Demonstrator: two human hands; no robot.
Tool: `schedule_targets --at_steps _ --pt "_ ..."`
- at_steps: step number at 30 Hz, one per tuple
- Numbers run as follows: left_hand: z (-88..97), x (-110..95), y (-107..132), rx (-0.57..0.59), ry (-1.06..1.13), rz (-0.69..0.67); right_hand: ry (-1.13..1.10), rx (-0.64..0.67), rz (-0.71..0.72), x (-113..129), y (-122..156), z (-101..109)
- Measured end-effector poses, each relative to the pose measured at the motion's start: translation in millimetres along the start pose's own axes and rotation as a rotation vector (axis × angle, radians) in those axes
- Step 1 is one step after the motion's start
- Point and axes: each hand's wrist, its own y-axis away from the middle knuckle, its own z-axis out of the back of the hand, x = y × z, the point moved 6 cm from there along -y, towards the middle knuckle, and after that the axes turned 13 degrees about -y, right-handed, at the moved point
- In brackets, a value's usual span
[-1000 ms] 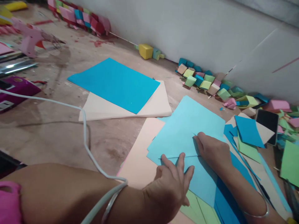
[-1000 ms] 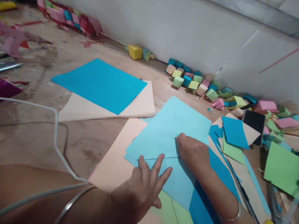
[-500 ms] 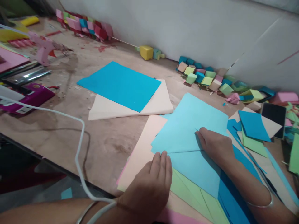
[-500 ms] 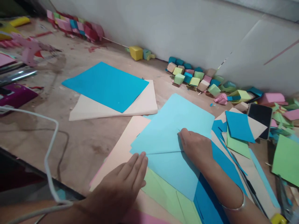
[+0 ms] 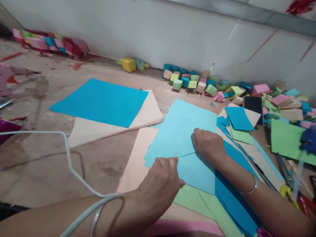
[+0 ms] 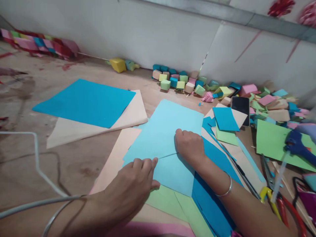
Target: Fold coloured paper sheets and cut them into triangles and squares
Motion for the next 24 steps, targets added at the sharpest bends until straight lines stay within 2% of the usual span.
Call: schedule_targets --at_steps 5,9,12,15,20,24 --pt "-3.0 3 1 -0.047 0.045 -0.051 0.044 0.095 -0.12 -21 -1 -4" --pt "-6.8 16 -1 -0.052 0.212 -0.09 -0.002 0.189 -0.176 -29 -4 -9" --pt "-7.8 28 -10 -0.16 0.304 -0.155 0.009 0.2 -0.185 -29 -4 -12" --pt "-27.6 36 -29 -0.004 0.41 -0.181 0.014 0.185 -0.176 -30 -3 -16" --pt "-39.6 48 -50 -0.004 0.506 -0.117 -0.017 0.132 -0.125 -36 -4 -13" --pt "-41.0 50 -53 0.04 0.47 -0.124 -0.03 0.027 -0.091 -22 3 11"
